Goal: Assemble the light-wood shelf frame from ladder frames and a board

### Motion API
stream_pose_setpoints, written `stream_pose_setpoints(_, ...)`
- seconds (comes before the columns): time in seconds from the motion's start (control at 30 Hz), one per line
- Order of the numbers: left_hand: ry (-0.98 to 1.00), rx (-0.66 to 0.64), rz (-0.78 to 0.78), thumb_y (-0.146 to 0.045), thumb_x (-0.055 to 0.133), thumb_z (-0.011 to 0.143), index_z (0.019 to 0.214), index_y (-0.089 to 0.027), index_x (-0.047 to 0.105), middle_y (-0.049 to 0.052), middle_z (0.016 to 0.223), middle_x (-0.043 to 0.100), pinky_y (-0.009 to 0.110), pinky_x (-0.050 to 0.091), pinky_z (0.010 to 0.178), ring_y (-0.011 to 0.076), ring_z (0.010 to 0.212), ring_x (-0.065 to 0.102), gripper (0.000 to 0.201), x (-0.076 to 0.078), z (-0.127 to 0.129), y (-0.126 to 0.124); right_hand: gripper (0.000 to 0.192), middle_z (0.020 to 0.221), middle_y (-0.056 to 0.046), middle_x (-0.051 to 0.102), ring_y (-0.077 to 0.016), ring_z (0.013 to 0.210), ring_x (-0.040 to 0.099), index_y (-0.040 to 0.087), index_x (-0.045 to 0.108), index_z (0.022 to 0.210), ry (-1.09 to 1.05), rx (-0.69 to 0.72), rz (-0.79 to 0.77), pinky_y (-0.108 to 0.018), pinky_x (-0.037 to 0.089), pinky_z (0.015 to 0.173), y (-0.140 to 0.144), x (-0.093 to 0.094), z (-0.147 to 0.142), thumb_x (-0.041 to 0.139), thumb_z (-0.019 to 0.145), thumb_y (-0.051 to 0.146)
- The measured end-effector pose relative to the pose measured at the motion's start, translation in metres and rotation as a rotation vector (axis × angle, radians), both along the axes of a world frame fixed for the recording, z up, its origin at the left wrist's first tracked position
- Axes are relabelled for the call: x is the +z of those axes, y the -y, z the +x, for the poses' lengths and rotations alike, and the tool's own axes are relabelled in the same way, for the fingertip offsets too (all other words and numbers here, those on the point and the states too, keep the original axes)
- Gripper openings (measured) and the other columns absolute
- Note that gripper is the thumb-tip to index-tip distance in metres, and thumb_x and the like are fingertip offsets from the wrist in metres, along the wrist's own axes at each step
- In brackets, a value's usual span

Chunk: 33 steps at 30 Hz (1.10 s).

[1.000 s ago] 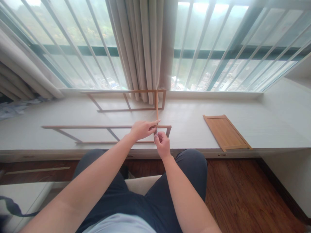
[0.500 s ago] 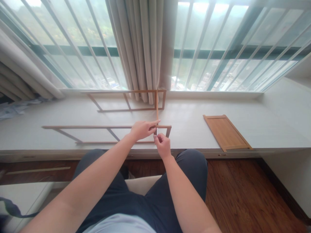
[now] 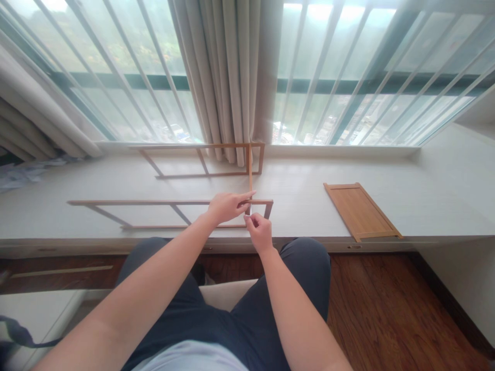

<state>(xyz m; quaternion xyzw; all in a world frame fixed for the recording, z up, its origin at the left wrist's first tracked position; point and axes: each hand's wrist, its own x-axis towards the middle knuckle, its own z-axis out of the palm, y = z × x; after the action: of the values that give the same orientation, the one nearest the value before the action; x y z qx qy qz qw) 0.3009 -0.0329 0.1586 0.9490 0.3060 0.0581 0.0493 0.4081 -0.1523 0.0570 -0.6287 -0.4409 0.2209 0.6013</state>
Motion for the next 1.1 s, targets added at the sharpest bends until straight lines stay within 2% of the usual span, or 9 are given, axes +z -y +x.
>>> stream_pose_setpoints(0.47, -0.003, -0.005, -0.003, -0.043, 0.049, 0.096, 0.147, -0.046, 0.049, -0.001, 0.100, 0.079, 0.031, 0.047, 0.072, 0.0236, 0.087, 0.072, 0.052, 0.001, 0.000, 0.000, 0.049, 0.052, 0.002, 0.052, -0.0129, 0.053, 0.043, 0.021, 0.053, 0.058, 0.050, -0.032, 0.004, -0.028, 0.035, 0.056, 0.003, 0.007, 0.000, 0.059, 0.093, 0.055)
stream_pose_setpoints(0.87, 0.004, -0.005, 0.007, -0.044, 0.049, 0.095, 0.148, -0.046, 0.048, 0.000, 0.103, 0.078, 0.031, 0.046, 0.072, 0.0239, 0.088, 0.072, 0.052, 0.000, 0.000, 0.000, 0.049, 0.051, 0.004, 0.046, -0.0119, 0.052, 0.039, 0.021, 0.052, 0.058, 0.100, -0.061, 0.019, -0.027, 0.031, 0.056, 0.004, 0.008, 0.000, 0.058, 0.093, 0.055)
stream_pose_setpoints(1.0, 0.004, -0.006, 0.012, -0.044, 0.049, 0.095, 0.148, -0.047, 0.048, -0.001, 0.101, 0.078, 0.031, 0.046, 0.071, 0.0239, 0.087, 0.072, 0.052, 0.000, 0.000, 0.000, 0.047, 0.053, 0.006, 0.041, -0.0112, 0.053, 0.037, 0.021, 0.046, 0.060, 0.159, -0.118, 0.046, -0.026, 0.031, 0.055, 0.004, 0.010, 0.000, 0.060, 0.092, 0.052)
stream_pose_setpoints(1.1, 0.009, -0.006, 0.017, -0.044, 0.048, 0.096, 0.148, -0.047, 0.048, -0.001, 0.100, 0.079, 0.031, 0.045, 0.070, 0.0236, 0.086, 0.072, 0.052, -0.001, 0.000, 0.000, 0.039, 0.056, 0.008, 0.039, -0.0106, 0.052, 0.037, 0.023, 0.044, 0.069, 0.195, -0.187, 0.099, -0.025, 0.032, 0.055, 0.005, 0.012, -0.001, 0.064, 0.090, 0.048)
